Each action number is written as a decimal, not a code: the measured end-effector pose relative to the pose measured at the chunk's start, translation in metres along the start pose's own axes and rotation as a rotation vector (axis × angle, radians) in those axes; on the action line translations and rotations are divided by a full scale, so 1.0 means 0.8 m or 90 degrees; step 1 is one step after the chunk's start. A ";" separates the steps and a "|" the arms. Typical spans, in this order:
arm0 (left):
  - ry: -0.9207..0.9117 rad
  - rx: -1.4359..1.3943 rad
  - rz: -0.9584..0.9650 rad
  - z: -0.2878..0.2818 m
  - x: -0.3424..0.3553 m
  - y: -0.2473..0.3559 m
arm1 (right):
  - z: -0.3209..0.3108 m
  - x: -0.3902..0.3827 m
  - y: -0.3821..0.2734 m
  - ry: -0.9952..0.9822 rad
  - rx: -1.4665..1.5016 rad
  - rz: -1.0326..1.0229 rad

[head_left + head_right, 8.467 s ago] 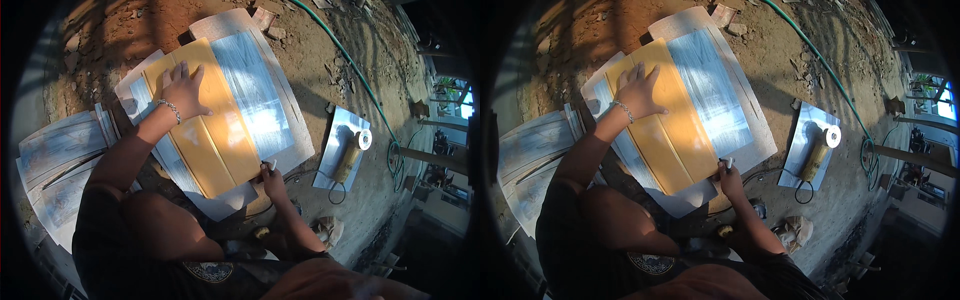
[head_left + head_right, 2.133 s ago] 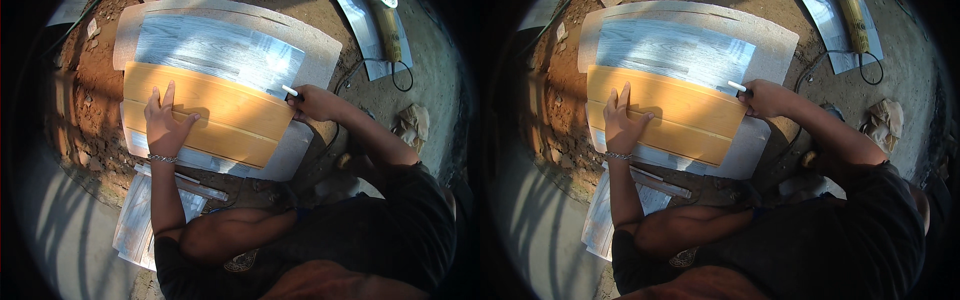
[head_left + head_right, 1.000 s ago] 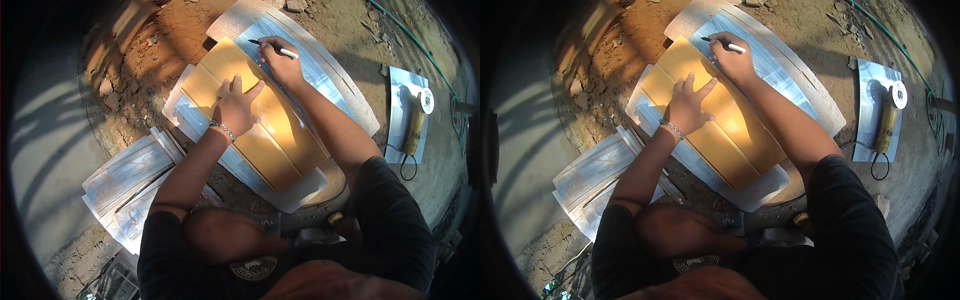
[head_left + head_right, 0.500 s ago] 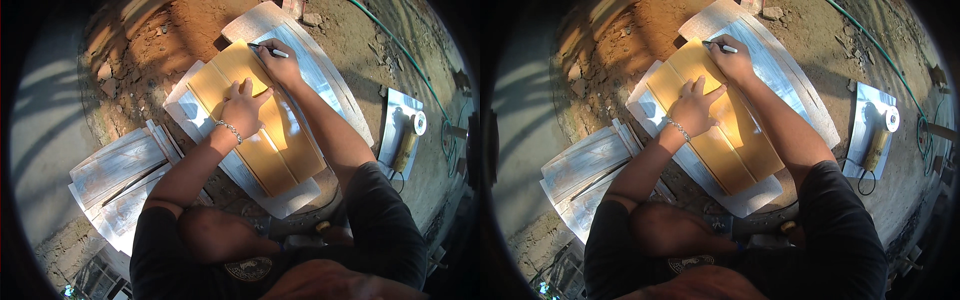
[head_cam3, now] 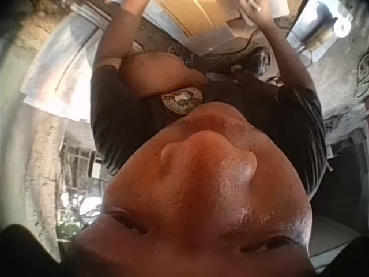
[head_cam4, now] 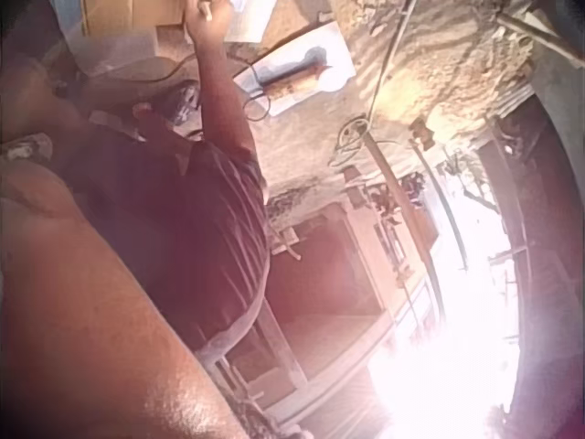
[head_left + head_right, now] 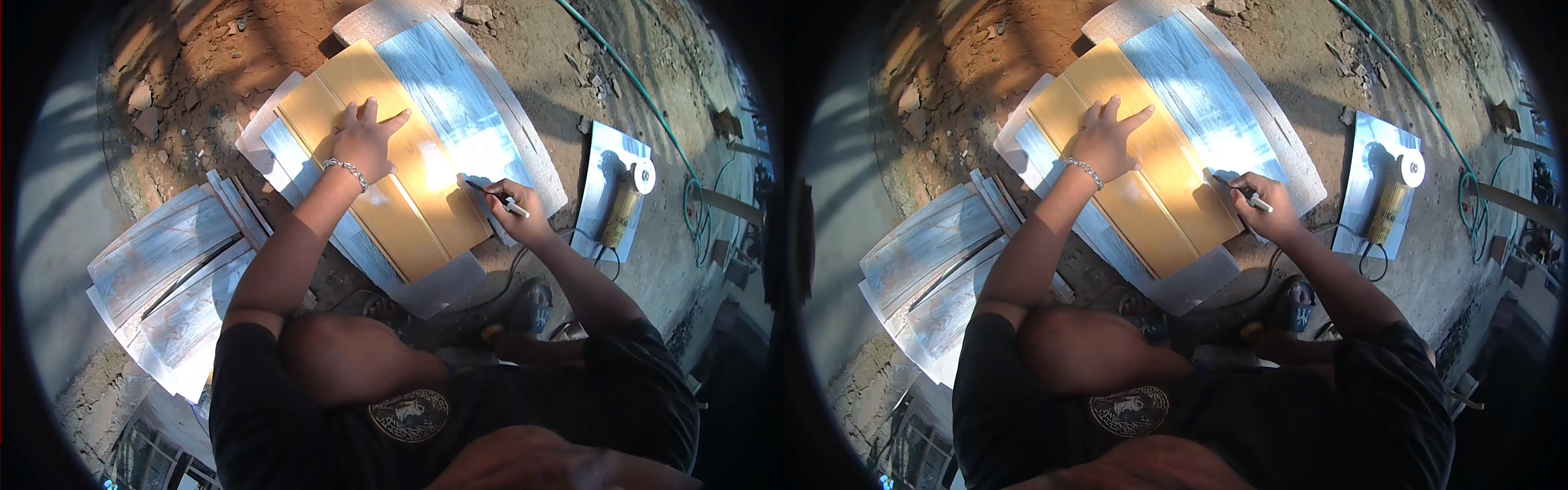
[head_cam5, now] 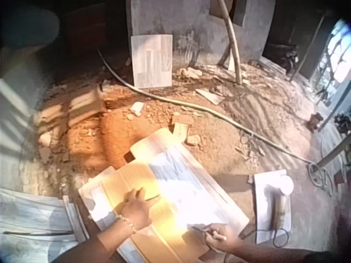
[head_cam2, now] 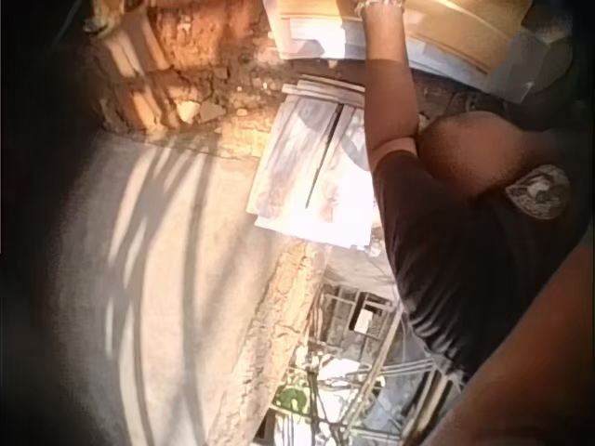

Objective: Measure and mark a tile before cutting it with an angle grinder.

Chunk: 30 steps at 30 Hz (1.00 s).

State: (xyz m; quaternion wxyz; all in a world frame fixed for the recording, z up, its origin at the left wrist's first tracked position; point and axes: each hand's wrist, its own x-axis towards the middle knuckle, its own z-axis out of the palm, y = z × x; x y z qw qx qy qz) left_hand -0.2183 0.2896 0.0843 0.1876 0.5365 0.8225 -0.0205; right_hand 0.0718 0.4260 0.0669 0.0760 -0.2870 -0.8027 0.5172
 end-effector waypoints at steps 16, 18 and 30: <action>0.282 -0.158 -0.088 0.082 -0.121 0.015 | -0.100 -0.184 -0.109 0.012 -0.088 0.021; 0.214 -0.290 -0.252 0.073 -0.147 0.026 | -0.129 -0.219 -0.151 -0.024 -0.163 0.117; 0.053 0.033 0.443 0.152 -0.186 0.183 | -0.173 -0.226 -0.168 0.092 -0.180 -0.010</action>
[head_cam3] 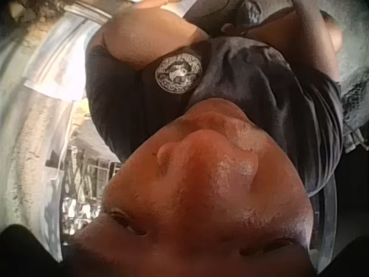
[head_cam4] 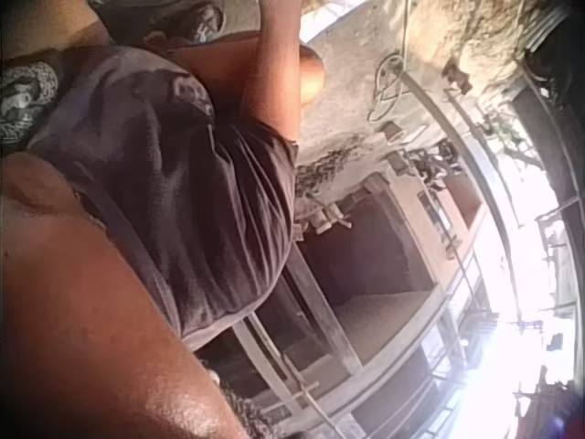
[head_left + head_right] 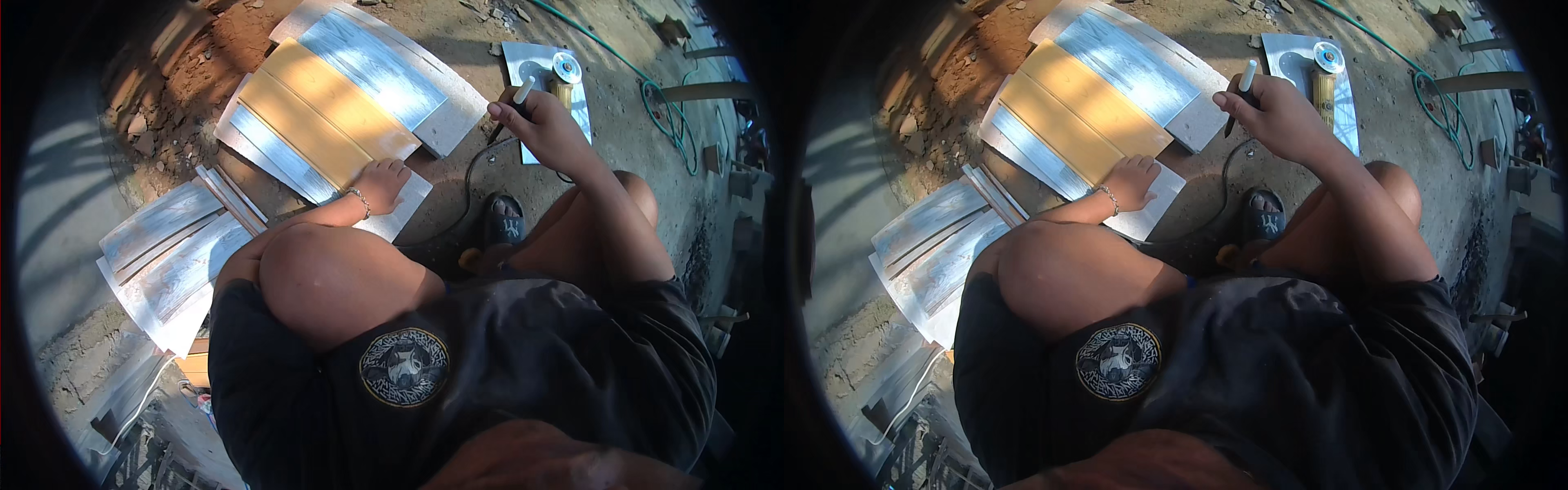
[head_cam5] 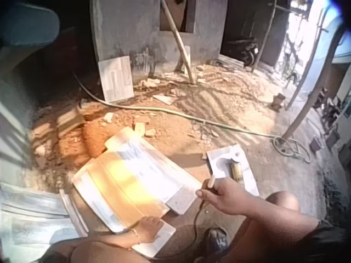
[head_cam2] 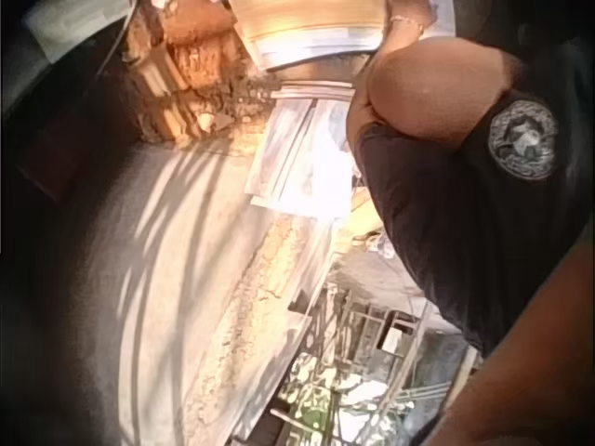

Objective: Measure and mark a tile before cutting it with an angle grinder.

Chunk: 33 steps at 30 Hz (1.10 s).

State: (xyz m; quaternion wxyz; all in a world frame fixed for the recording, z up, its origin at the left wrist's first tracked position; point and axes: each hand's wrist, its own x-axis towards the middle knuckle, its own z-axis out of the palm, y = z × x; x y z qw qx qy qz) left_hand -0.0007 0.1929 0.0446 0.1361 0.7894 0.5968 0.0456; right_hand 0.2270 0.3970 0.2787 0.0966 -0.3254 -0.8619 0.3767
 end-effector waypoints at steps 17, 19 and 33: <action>0.206 0.237 0.075 -0.008 0.079 0.008 | 0.022 0.012 0.018 -0.146 -0.106 0.030; 0.152 0.264 0.053 -0.003 0.081 0.004 | 0.022 0.011 0.008 -0.143 -0.107 0.046; 0.359 -0.055 -0.204 -0.178 -0.077 -0.082 | -0.016 -0.025 -0.055 -0.069 0.006 -0.120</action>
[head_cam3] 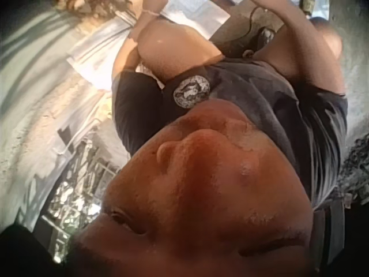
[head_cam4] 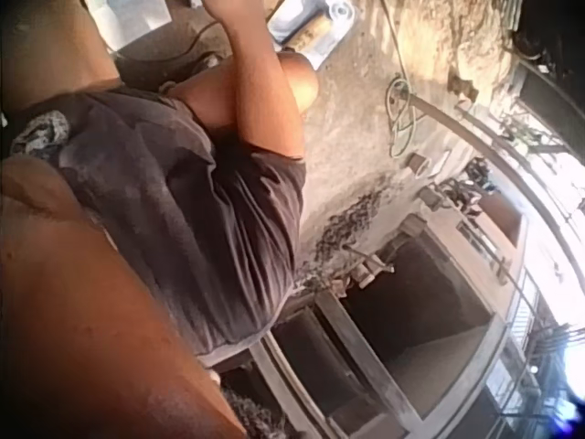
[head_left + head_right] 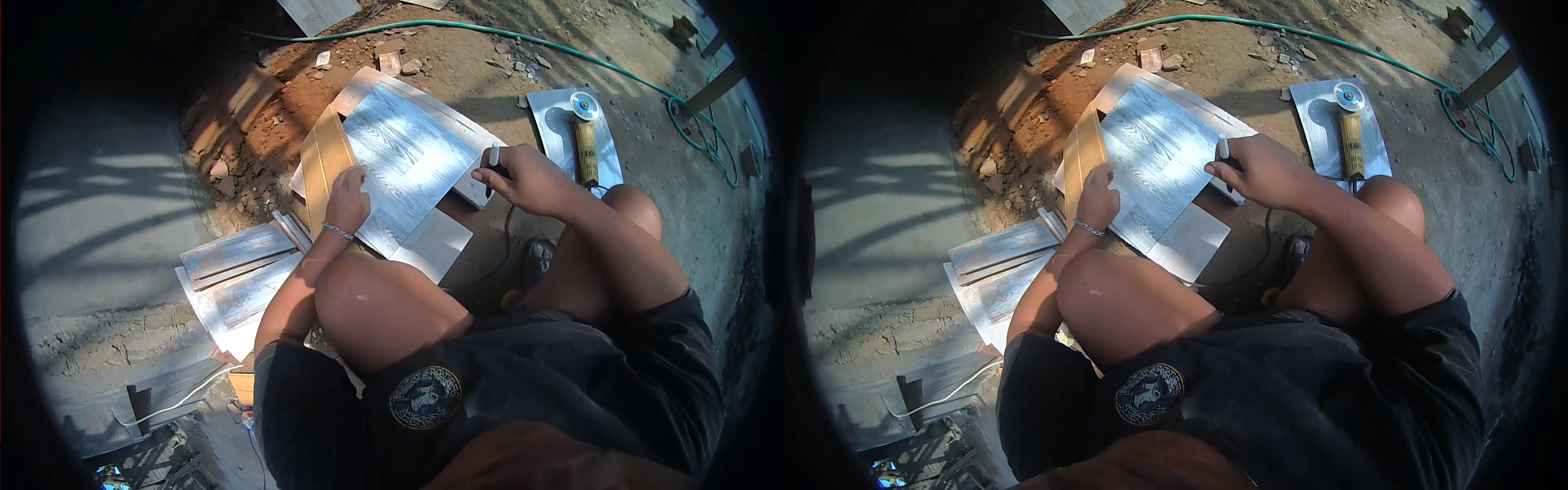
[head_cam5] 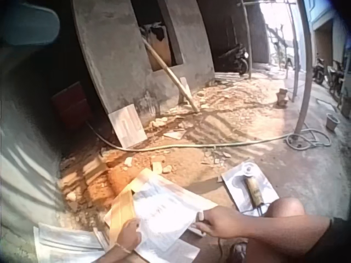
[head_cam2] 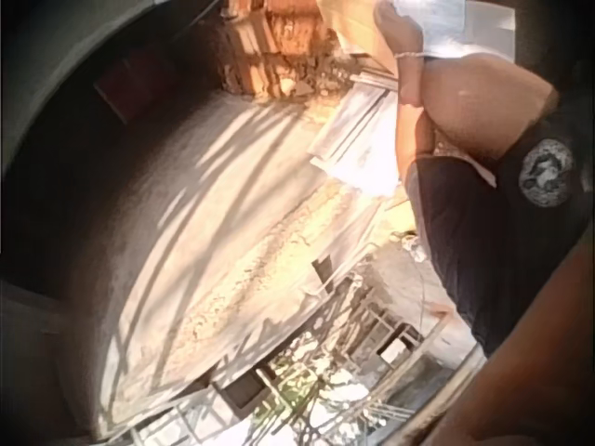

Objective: Measure and mark a tile before cutting it with an angle grinder.

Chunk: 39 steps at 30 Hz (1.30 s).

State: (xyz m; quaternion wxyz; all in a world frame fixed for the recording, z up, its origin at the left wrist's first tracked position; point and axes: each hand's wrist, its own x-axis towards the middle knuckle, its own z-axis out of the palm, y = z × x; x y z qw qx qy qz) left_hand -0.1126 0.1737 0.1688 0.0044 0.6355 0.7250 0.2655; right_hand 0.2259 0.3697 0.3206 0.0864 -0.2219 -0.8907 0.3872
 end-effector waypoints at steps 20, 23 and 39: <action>0.486 0.161 -0.757 -0.131 -0.388 -0.115 | 0.010 0.019 -0.020 -0.008 0.008 0.016; 0.327 0.203 -0.912 -0.126 -0.415 -0.120 | -0.004 0.024 0.001 -0.012 -0.015 0.059; -0.036 -0.353 -0.260 -0.215 -0.021 0.247 | 0.034 0.027 -0.043 -0.226 0.126 -0.159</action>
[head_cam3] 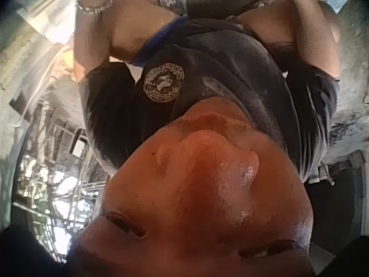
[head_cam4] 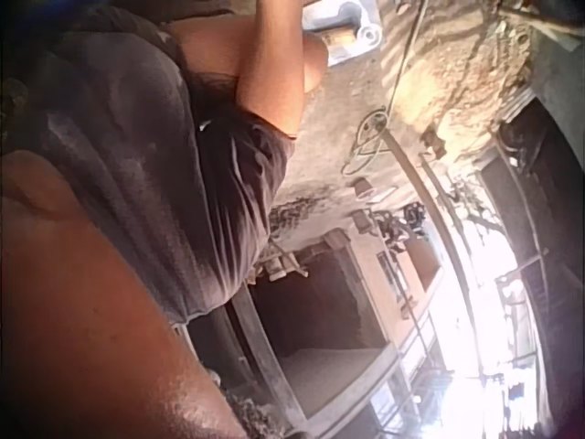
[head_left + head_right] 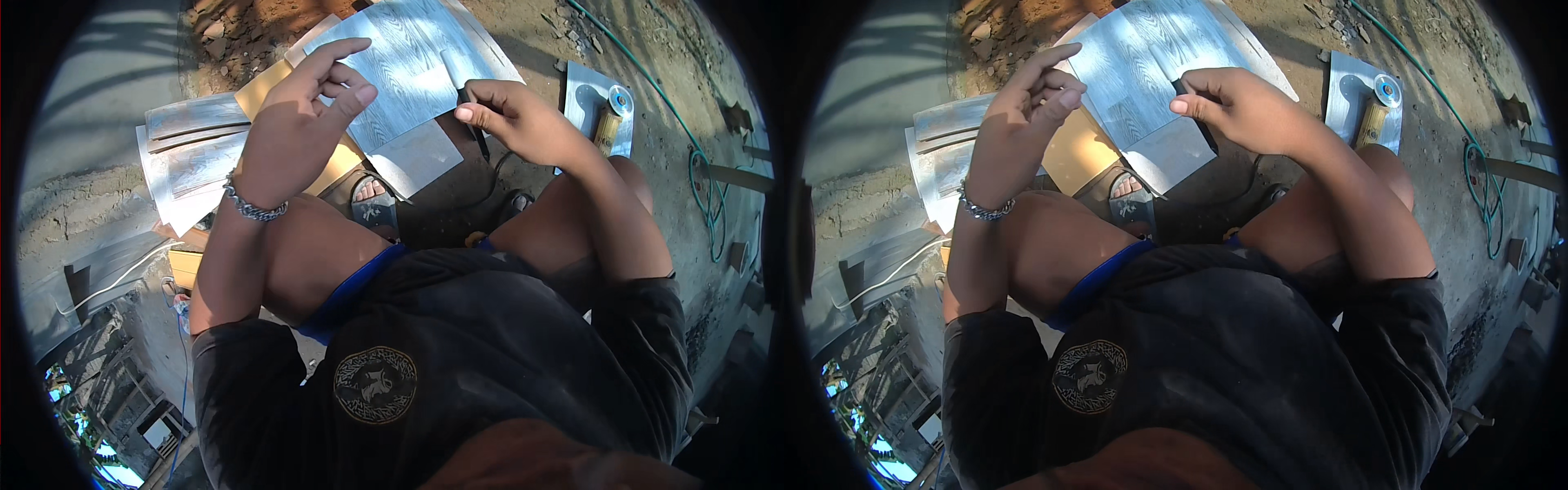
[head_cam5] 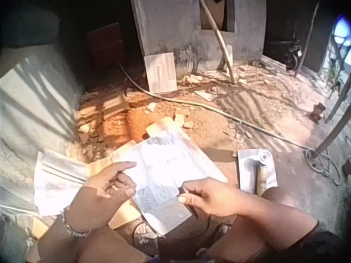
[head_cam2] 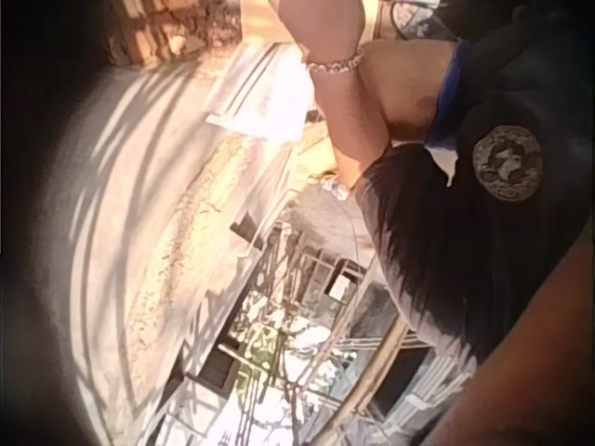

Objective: Measure and mark a tile before cutting it with an angle grinder.

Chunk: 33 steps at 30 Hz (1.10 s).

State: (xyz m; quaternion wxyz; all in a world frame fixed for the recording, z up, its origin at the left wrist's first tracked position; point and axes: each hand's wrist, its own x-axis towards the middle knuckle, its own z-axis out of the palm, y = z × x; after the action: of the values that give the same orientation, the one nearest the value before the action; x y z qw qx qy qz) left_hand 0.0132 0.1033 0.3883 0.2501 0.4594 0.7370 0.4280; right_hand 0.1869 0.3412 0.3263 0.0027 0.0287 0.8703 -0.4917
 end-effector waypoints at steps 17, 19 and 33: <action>-0.067 -0.474 -0.178 0.050 0.042 -0.066 | -0.009 -0.014 0.022 0.268 0.578 -0.034; -0.091 -0.607 -0.126 0.063 0.041 -0.065 | -0.009 -0.015 0.020 0.268 0.614 -0.044; -0.019 -0.569 -0.236 0.079 0.034 -0.058 | 0.012 -0.008 0.012 0.222 0.410 -0.049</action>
State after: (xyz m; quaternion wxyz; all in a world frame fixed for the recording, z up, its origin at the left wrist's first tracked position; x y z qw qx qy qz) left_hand 0.0278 0.1429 0.3164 0.5052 0.1741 0.5469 0.6445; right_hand 0.1940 0.3379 0.3137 -0.1733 0.0785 0.6587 -0.7280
